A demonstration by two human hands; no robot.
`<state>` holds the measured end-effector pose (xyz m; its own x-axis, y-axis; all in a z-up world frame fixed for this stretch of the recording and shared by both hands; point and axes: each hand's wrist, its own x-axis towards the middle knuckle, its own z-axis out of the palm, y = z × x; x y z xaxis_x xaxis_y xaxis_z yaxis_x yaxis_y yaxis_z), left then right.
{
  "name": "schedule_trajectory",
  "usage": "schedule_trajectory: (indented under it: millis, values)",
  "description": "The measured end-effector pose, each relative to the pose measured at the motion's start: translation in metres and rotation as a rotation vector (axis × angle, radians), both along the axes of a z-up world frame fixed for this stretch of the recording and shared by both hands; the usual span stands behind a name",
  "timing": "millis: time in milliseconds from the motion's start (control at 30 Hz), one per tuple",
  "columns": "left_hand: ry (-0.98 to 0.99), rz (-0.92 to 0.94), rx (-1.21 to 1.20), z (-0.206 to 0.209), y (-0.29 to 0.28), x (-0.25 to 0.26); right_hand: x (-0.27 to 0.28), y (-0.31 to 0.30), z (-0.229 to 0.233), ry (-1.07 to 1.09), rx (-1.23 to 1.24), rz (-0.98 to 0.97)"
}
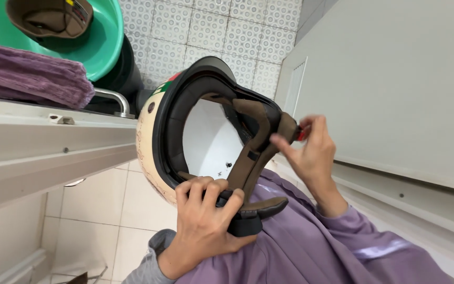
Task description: The person is adjusting and repairing the inner padding and lining of a motorcycle helmet while sitting on the floor.
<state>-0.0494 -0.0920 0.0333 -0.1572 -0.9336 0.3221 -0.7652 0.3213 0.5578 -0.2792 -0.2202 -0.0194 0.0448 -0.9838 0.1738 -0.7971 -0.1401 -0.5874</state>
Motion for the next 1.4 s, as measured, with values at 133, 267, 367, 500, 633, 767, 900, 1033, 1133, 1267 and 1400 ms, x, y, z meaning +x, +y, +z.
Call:
schedule_trajectory:
  millis: [133,267,367,500,633,767,900,1033,1133,1267,1400]
  values:
    - [-0.008,0.024,-0.030,-0.004,0.009,0.003,-0.026,-0.014,-0.021,-0.220,0.232,-0.025]
    - [0.008,0.038,-0.086,-0.013,0.015,0.014,-0.058,-0.016,-0.056,-0.784,0.423,0.110]
    - [0.072,0.034,-0.105,-0.022,0.015,0.032,-0.061,-0.010,-0.068,-1.151,0.517,0.042]
    - [0.149,0.067,-0.108,-0.052,0.025,0.059,-0.045,0.004,-0.068,-1.379,0.501,0.032]
    - [0.291,0.079,-0.059,-0.074,0.031,0.078,-0.039,0.015,-0.073,-1.534,0.507,0.099]
    - [0.428,0.035,0.073,-0.079,0.037,0.100,-0.038,0.026,-0.067,-1.501,0.492,0.228]
    - [0.410,-0.090,0.196,-0.033,0.007,0.112,-0.031,0.035,-0.052,-1.433,0.497,0.344]
    - [0.221,0.241,0.523,0.007,-0.029,0.071,-0.032,0.034,-0.051,-1.386,0.503,0.380]
    - [0.366,0.228,0.531,0.013,-0.053,0.031,-0.031,0.030,-0.052,-1.381,0.501,0.391]
    - [0.771,0.006,0.379,-0.028,-0.077,-0.007,-0.033,0.026,-0.050,-1.393,0.501,0.392]
    - [0.879,-0.029,0.654,-0.037,-0.090,-0.016,-0.046,0.017,-0.060,-1.443,0.529,0.336]
